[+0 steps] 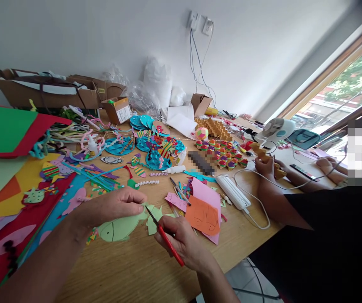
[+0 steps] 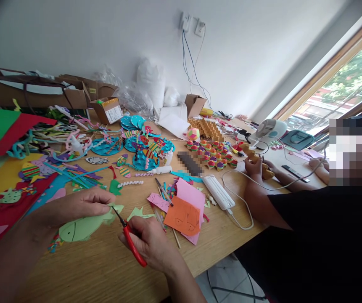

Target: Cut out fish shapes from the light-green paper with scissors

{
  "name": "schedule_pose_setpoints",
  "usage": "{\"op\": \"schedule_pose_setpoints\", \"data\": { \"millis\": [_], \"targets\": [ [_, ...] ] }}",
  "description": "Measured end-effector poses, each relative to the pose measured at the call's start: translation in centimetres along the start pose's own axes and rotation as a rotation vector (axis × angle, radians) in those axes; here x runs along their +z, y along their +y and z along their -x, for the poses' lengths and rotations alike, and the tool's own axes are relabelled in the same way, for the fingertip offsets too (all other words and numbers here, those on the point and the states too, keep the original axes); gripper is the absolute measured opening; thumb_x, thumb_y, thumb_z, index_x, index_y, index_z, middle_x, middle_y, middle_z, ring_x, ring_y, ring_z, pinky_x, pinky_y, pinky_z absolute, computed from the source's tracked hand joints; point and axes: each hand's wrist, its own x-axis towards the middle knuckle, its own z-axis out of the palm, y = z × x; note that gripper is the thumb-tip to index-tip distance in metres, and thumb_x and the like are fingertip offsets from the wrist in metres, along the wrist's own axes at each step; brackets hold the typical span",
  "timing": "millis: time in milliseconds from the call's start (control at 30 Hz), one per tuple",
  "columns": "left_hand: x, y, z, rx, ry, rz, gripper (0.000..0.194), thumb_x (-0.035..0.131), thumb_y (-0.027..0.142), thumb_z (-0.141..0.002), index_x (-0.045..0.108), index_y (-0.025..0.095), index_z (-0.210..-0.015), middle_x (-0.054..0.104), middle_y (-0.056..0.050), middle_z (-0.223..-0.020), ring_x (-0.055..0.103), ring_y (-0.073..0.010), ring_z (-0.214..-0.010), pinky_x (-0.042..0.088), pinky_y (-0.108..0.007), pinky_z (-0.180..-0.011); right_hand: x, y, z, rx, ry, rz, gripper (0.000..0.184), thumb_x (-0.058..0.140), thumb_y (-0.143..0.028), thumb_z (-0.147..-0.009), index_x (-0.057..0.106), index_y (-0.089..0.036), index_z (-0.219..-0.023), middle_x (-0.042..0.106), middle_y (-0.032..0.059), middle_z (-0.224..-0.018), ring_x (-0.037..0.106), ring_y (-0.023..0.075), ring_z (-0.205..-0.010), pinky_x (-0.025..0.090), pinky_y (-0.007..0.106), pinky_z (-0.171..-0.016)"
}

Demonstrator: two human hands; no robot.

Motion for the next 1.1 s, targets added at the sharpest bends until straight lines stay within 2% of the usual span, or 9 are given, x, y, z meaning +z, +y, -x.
{"op": "schedule_pose_setpoints", "data": {
  "millis": [300,367,467,567,633,733,833,967,1100],
  "targets": [
    [-0.2,0.5,0.0,0.027,-0.055,-0.052,0.031,0.06,0.031,-0.075,0.043,0.021,-0.05,0.034,0.005,-0.058,0.032,-0.0127,-0.055,0.024,-0.022,-0.046,-1.4,-0.4,0.2,-0.041,-0.04,0.148,0.042,0.055,-0.043,-0.093,0.043,-0.02,-0.061,0.041,-0.0054,-0.055,0.032,0.0087,-0.049,0.023,0.022,-0.045],
    [-0.3,0.3,0.2,0.013,-0.027,0.033,0.029,0.065,0.038,-0.075,0.052,0.02,-0.055,0.04,0.005,-0.059,0.035,-0.0125,-0.055,0.026,-0.022,-0.048,-1.1,-0.2,0.1,-0.01,-0.031,0.085,0.042,0.055,-0.046,-0.092,0.043,-0.02,-0.061,0.041,-0.0054,-0.053,0.033,0.0086,-0.047,0.023,0.021,-0.044],
    [-0.5,-0.3,0.3,0.011,0.031,0.322,0.036,0.064,0.058,-0.076,0.068,0.022,-0.081,0.055,0.002,-0.068,0.044,-0.0138,-0.058,0.034,-0.022,-0.053,-0.1,-0.1,-0.4,0.087,0.05,-0.136,0.046,0.053,-0.058,-0.088,0.042,-0.021,-0.063,0.042,-0.0058,-0.049,0.036,0.0083,-0.041,0.024,0.02,-0.039],
    [-0.7,-1.0,0.0,0.227,-0.001,0.483,0.06,0.057,0.071,-0.074,0.071,0.019,-0.1,0.063,-0.004,-0.073,0.054,-0.019,-0.069,0.043,-0.029,-0.07,1.2,-0.4,-1.3,0.166,0.201,-0.354,0.055,0.049,-0.073,-0.081,0.043,-0.022,-0.061,0.042,-0.0064,-0.042,0.033,0.0071,-0.034,0.023,0.02,-0.036],
    [-0.5,-1.3,-0.4,0.324,0.005,0.591,0.067,0.061,0.073,-0.07,0.07,0.02,-0.109,0.066,-0.006,-0.085,0.056,-0.0208,-0.077,0.045,-0.032,-0.077,1.8,-0.8,-2.1,0.14,0.278,-0.466,0.058,0.049,-0.078,-0.077,0.042,-0.022,-0.06,0.041,-0.0067,-0.039,0.031,0.0066,-0.034,0.025,0.019,-0.035],
    [0.2,-1.1,-1.0,0.411,0.03,0.641,0.069,0.071,0.071,-0.061,0.068,0.023,-0.11,0.065,-0.006,-0.085,0.055,-0.0219,-0.079,0.046,-0.033,-0.075,2.5,-1.4,-3.1,0.08,0.373,-0.58,0.059,0.052,-0.079,-0.074,0.041,-0.022,-0.06,0.04,-0.007,-0.04,0.033,0.0069,-0.035,0.029,0.019,-0.035],
    [1.5,-0.2,-1.3,0.414,0.221,0.619,0.055,0.076,0.062,-0.064,0.069,0.022,-0.1,0.063,-0.004,-0.083,0.053,-0.0204,-0.08,0.045,-0.031,-0.072,3.2,-1.5,-3.9,0.085,0.408,-0.608,0.059,0.053,-0.078,-0.074,0.042,-0.021,-0.061,0.039,-0.0075,-0.042,0.035,0.0064,-0.035,0.029,0.017,-0.033],
    [3.1,0.9,-1.5,0.354,0.537,0.611,0.03,0.074,0.048,-0.074,0.065,0.02,-0.073,0.061,0.001,-0.071,0.052,-0.0168,-0.074,0.045,-0.029,-0.074,4.3,-1.1,-4.4,0.093,0.392,-0.618,0.053,0.058,-0.068,-0.078,0.043,-0.02,-0.061,0.04,-0.0079,-0.046,0.036,0.0051,-0.036,0.032,0.016,-0.034],
    [3.9,1.3,-1.7,0.361,0.699,0.661,0.022,0.074,0.039,-0.072,0.062,0.02,-0.067,0.06,0.003,-0.065,0.053,-0.0151,-0.067,0.046,-0.027,-0.069,4.9,-1.0,-4.5,0.084,0.384,-0.616,0.048,0.059,-0.06,-0.08,0.043,-0.02,-0.06,0.04,-0.008,-0.046,0.036,0.0049,-0.036,0.032,0.015,-0.033]
  ]
}}
